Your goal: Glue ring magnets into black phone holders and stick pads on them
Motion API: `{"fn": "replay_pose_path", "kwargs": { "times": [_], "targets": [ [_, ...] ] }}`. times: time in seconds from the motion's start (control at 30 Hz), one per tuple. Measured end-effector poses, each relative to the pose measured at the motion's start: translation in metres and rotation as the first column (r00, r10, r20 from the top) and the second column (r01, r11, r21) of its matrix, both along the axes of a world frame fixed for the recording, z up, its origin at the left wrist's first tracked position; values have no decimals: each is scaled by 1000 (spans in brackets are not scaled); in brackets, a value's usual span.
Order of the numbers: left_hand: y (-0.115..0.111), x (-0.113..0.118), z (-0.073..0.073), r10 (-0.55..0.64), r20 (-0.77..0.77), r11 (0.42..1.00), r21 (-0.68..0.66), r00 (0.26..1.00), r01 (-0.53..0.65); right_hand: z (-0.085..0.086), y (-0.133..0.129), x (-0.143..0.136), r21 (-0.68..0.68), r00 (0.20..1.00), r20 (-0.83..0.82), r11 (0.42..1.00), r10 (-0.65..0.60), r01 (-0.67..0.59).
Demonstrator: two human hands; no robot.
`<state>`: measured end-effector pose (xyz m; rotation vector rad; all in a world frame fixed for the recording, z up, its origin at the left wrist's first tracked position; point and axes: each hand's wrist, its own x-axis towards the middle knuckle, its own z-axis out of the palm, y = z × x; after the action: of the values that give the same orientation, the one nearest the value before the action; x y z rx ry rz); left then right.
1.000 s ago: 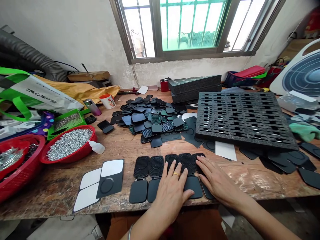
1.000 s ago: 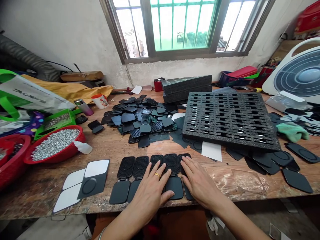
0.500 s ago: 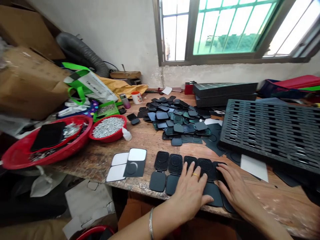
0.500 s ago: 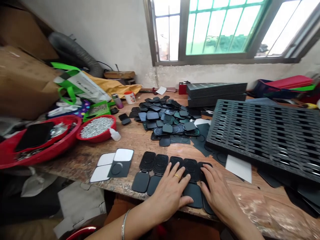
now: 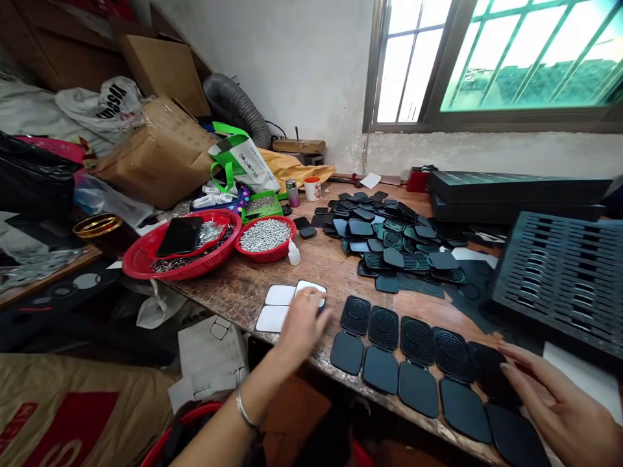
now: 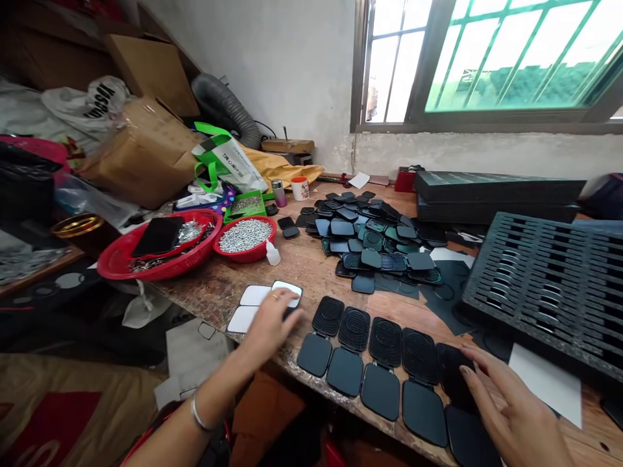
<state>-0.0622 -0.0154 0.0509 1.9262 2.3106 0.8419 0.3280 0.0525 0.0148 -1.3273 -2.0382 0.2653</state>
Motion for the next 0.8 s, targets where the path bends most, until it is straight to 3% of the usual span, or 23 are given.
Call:
{"fn": "replay_pose_path", "kwargs": {
  "times": [0.1,0.2,0.3,0.43,0.57,0.63,0.7,0.73,0.8],
  "targets": [
    [20,-56,-4,215,27,976,25,976,-216,14,1,-19,-18,995,-33,996,89,-90],
    [47,-94,-3,309,82,950,3,947,-311,22,-2,-48,-4,982,-44,983,182,-182],
    [71,-110,-1,338,161,941,-50,927,-335,23,-7,-75,-14,963,-33,963,268,-269],
    [88,-113,6,342,293,939,-67,893,-338,24,-16,-97,-58,912,-85,912,401,-406],
    [77,-84,18,198,498,977,-35,844,-209,32,-25,-109,-226,884,-253,864,393,-449],
    [61,-51,23,73,613,997,-15,787,-81,36,-30,-120,-384,849,-450,798,278,-465],
    [40,-8,26,-37,704,999,-2,710,54,39,-36,-135,-497,739,-668,687,87,-530],
    [29,14,27,-87,756,992,7,648,125,40,-39,-143,-518,657,-754,633,-19,-576],
    [10,53,27,-137,927,965,45,350,257,41,-46,-160,-503,480,-853,561,-203,-657]
  ]
}}
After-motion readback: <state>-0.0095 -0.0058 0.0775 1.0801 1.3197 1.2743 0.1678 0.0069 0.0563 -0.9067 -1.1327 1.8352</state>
